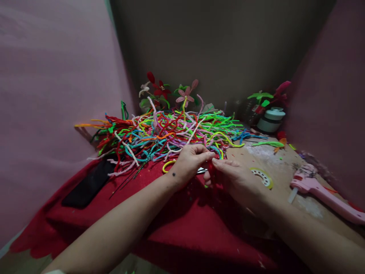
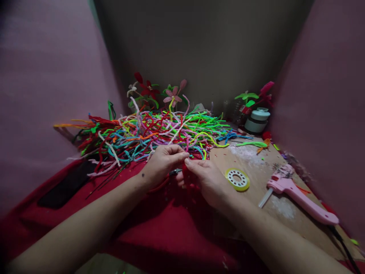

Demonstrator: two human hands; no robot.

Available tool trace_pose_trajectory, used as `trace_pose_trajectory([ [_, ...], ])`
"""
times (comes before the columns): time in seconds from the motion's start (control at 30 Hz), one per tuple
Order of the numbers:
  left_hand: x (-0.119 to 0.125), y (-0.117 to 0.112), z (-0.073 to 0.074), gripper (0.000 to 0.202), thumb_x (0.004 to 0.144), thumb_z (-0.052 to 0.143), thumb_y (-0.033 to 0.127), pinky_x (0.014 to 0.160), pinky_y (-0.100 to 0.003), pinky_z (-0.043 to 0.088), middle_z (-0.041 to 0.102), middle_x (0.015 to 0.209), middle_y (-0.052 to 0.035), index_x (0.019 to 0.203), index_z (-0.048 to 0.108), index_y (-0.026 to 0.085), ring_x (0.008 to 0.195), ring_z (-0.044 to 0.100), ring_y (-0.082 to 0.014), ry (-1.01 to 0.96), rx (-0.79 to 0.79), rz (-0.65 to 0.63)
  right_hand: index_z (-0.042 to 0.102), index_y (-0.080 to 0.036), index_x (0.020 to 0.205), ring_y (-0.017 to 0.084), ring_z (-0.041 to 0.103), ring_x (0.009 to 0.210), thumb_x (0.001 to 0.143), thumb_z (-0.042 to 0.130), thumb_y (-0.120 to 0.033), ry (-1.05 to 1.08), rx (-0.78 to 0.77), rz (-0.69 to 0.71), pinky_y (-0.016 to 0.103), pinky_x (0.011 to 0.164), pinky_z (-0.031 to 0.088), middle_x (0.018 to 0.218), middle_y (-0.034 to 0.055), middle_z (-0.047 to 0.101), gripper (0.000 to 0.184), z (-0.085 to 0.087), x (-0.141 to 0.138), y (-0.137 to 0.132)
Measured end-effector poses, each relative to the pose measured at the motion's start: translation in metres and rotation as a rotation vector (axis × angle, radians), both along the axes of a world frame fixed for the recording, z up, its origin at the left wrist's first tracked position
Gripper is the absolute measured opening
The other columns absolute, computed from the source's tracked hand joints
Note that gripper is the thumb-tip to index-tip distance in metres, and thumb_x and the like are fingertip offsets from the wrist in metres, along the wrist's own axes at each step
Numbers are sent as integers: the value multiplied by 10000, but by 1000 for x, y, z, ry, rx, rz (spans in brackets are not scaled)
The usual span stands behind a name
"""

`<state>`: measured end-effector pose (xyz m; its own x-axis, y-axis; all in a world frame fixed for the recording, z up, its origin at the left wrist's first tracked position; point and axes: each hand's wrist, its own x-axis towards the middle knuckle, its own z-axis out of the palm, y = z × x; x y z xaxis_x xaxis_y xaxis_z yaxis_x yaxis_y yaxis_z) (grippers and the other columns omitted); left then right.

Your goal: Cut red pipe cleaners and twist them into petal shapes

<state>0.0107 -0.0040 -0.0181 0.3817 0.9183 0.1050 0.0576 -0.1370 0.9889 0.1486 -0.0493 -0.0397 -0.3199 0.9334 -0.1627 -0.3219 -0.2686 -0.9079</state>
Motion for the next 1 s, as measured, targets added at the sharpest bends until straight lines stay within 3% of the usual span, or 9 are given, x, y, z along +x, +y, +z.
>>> trace_pose_trajectory([
  [0.2, 1, -2, -2, 239, 680, 665, 346, 444, -188, 322, 501, 526, 48, 654, 558, 133, 445, 434, -53, -22, -111, -96, 659, -124, 759, 152, 616, 574, 692, 690, -320, 40, -55, 51, 288, 595, 472, 649, 60, 678, 209, -2, 4, 6],
  [0.37, 2, 1, -5, 338, 756, 585, 473, 403, -164, 310, 515, 602, 33, 778, 564, 136, 447, 434, -41, -100, -155, -104, 665, -148, 691, 119, 553, 566, 702, 666, -273, 114, 126, -163, 258, 569, 435, 646, 18, 642, 126, 8, 4, 7],
  [0.53, 6, -5, -10, 269, 742, 622, 373, 381, -163, 247, 477, 536, 45, 685, 546, 121, 391, 362, -20, -9, -201, -296, 653, -163, 718, 104, 505, 516, 682, 686, -278, 157, 69, -329, 245, 515, 394, 579, -17, 583, 125, 13, 4, 7],
  [0.67, 10, -10, -9, 260, 723, 619, 313, 351, -171, 179, 405, 411, 73, 587, 477, 143, 321, 290, -19, -1, -248, -221, 627, -154, 620, 91, 490, 507, 618, 725, -231, 183, 55, -377, 236, 511, 392, 562, -21, 575, 125, 12, 4, 9],
  [0.73, 11, -12, -6, 233, 716, 608, 290, 351, -170, 185, 448, 418, 63, 588, 479, 145, 313, 293, -18, 31, -264, -204, 625, -153, 594, 84, 478, 487, 593, 736, -217, 201, 51, -392, 227, 490, 387, 541, -25, 570, 127, 11, 4, 11],
  [0.83, 12, -13, -3, 183, 713, 589, 247, 375, -161, 232, 523, 467, 36, 595, 507, 134, 346, 341, -19, 122, -182, -198, 606, -161, 546, 82, 463, 456, 564, 744, -204, 215, 64, -412, 219, 454, 370, 501, -34, 552, 145, 11, 5, 12],
  [1.0, 13, -14, -4, 162, 706, 583, 217, 390, -156, 272, 470, 431, 66, 597, 491, 140, 368, 378, -32, 185, -81, -172, 637, -157, 583, 97, 486, 489, 551, 748, -197, 204, 36, -418, 232, 479, 375, 528, -21, 569, 123, 8, 7, 13],
])
